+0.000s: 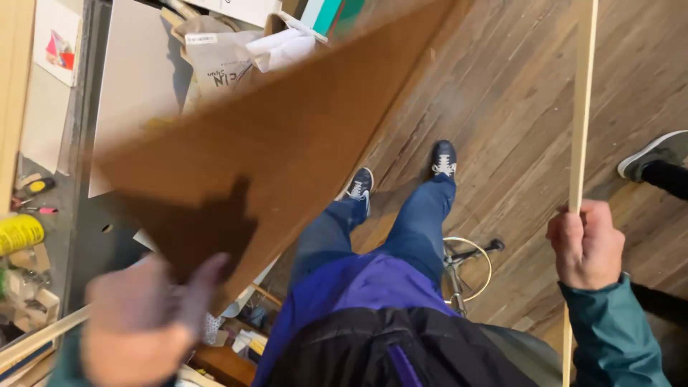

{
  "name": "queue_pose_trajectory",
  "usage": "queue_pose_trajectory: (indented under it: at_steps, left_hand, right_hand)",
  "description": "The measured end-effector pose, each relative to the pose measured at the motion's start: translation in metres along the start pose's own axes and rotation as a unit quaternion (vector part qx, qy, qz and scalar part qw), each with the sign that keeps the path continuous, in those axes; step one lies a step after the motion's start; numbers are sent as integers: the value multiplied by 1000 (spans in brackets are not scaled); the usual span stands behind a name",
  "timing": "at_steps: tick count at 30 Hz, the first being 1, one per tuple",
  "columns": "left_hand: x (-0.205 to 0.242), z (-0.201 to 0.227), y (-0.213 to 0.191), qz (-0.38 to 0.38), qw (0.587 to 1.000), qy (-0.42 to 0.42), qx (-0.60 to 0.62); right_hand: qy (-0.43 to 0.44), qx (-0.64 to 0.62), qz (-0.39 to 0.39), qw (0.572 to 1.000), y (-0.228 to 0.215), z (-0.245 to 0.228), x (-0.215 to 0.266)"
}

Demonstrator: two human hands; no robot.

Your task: Measuring wooden strips against a poster and cutting them to size using a miter cutter.

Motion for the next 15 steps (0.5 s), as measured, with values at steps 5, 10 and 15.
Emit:
queue_pose_trajectory:
  at_steps: [5,10,15]
  left_hand:
    - [-21,9,-57,30,988,-121,-87]
    - [-38,-10,-60,64,984,-168,12]
    - [-74,-10,-70,178,969,-63,159]
  right_hand:
    - [-47,48,9,998,-12,1,-10]
    - [-8,-16,9,1000,-24,-7,-17]
    - [-8,-26,-7,1000,-36,-20,-24]
Point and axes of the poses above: each hand's wrist, its own x-axis away from the middle knuckle, its own y-axis out of the palm, z = x × y, the point moved 9 cm from there along -x, towards the middle knuckle, and after that the axes turned 2 degrees about y, right-handed, at the moved point
